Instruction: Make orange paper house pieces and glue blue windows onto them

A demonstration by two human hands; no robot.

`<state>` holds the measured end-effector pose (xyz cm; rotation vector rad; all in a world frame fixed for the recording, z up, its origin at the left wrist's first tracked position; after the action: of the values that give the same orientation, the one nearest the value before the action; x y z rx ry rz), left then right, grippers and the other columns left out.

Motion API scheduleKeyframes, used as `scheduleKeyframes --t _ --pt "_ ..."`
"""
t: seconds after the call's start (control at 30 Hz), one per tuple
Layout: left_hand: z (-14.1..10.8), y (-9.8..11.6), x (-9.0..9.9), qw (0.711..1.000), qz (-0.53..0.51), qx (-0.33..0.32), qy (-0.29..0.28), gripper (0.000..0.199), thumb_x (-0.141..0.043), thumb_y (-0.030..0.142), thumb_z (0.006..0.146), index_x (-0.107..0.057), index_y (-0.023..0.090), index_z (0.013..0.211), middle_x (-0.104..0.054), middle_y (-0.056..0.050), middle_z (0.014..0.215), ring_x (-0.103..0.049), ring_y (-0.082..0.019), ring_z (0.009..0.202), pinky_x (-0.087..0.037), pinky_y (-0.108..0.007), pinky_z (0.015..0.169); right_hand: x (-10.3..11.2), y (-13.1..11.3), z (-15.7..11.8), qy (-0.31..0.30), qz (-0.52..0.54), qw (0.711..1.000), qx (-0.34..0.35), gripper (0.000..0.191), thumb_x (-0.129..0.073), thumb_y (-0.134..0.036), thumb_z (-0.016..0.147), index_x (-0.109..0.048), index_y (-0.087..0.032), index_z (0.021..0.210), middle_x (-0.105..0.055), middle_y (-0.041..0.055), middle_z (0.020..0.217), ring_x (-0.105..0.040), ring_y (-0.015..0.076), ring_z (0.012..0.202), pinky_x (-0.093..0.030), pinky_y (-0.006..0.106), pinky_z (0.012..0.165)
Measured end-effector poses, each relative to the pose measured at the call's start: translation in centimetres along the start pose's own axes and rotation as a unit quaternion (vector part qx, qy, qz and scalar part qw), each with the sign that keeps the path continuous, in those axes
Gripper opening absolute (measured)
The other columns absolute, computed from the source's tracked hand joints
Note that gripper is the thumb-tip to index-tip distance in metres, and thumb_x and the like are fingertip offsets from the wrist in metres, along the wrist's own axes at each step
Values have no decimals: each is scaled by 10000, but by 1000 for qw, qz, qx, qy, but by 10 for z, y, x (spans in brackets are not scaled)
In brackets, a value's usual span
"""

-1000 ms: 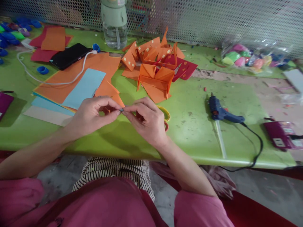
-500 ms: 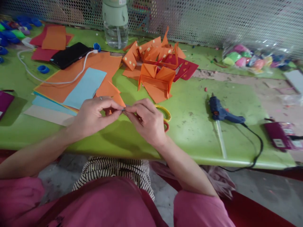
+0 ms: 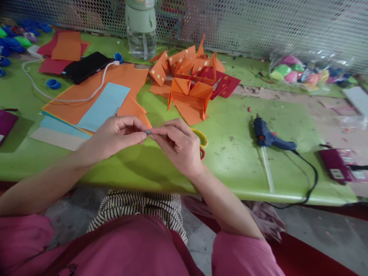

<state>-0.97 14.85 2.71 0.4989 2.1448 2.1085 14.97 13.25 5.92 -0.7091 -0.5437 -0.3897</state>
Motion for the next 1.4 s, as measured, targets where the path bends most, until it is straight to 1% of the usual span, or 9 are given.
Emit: scheduleKeyframes --t 0.23,0.43,0.53,0.7,0.87,0.97,1.1,1.23,1.4 --pt "-1 0 -1 1000 2 -17 -11 108 -692 282 843 -714 178 855 -712 9 786 -626 -105 723 -470 -225 646 -1 3 0 -13 13 999 -33 85 -730 -309 921 -778 -247 955 -697 22 909 -622 110 720 -522 251 590" --pt "-2 5 -2 998 35 -47 -7 91 -659 264 849 -694 183 829 -708 15 757 -622 -103 686 -467 -221 617 -3 1 1 -21 20 999 -31 59 -717 -277 924 -747 -228 937 -691 11 889 -540 77 604 -456 241 510" --pt "-5 13 -2 990 103 -90 23 64 -632 219 829 -679 184 804 -706 15 728 -611 -104 647 -465 -225 601 -6 0 0 -28 12 999 -34 25 -708 -236 919 -711 -211 917 -687 7 892 -501 61 566 -431 232 493" --pt "-10 24 -2 960 209 -161 89 54 -615 192 809 -667 187 794 -715 9 729 -607 -107 641 -476 -237 634 -10 0 -2 -21 -15 999 -48 56 -672 -173 912 -638 -197 875 -665 1 863 -531 74 623 -436 228 538" --pt "-7 18 -4 980 142 -128 58 76 -653 254 834 -683 189 861 -735 0 797 -625 -107 678 -497 -216 630 -14 15 -4 -22 95 986 -132 106 -660 -271 934 -613 -210 861 -615 -22 801 -508 80 620 -415 232 534" --pt "-6 17 -3 986 118 -110 41 94 -646 283 851 -673 193 851 -734 -9 820 -636 -119 722 -503 -224 656 -16 18 -5 -34 158 974 -156 150 -661 -341 939 -621 -211 875 -601 -23 799 -512 81 626 -421 235 540" --pt "-6 17 -2 987 130 -94 27 46 -637 237 809 -653 196 797 -692 8 731 -592 -115 657 -463 -229 605 -13 13 -3 -48 135 980 -142 171 -696 -369 916 -661 -203 895 -628 1 857 -515 82 625 -432 241 537" --pt "-5 18 -2 984 151 -94 22 6 -637 194 767 -641 197 770 -674 20 705 -569 -110 634 -448 -232 599 -10 6 0 -54 83 989 -107 134 -691 -315 913 -673 -196 853 -637 5 844 -476 71 576 -413 238 512" --pt "-6 22 2 984 142 -99 46 15 -651 203 797 -661 192 794 -695 5 747 -594 -119 674 -471 -242 643 -13 11 -1 -60 126 981 -138 164 -692 -324 914 -653 -192 826 -601 -8 799 -480 75 599 -394 237 522"
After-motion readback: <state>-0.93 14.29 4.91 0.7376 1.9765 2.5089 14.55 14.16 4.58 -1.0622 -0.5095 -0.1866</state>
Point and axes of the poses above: each hand's wrist, its own z-axis towards the middle knuckle, its own x-axis out of the back of the hand, y = z × x, the point moved 7 cm from there along z, towards the middle knuckle
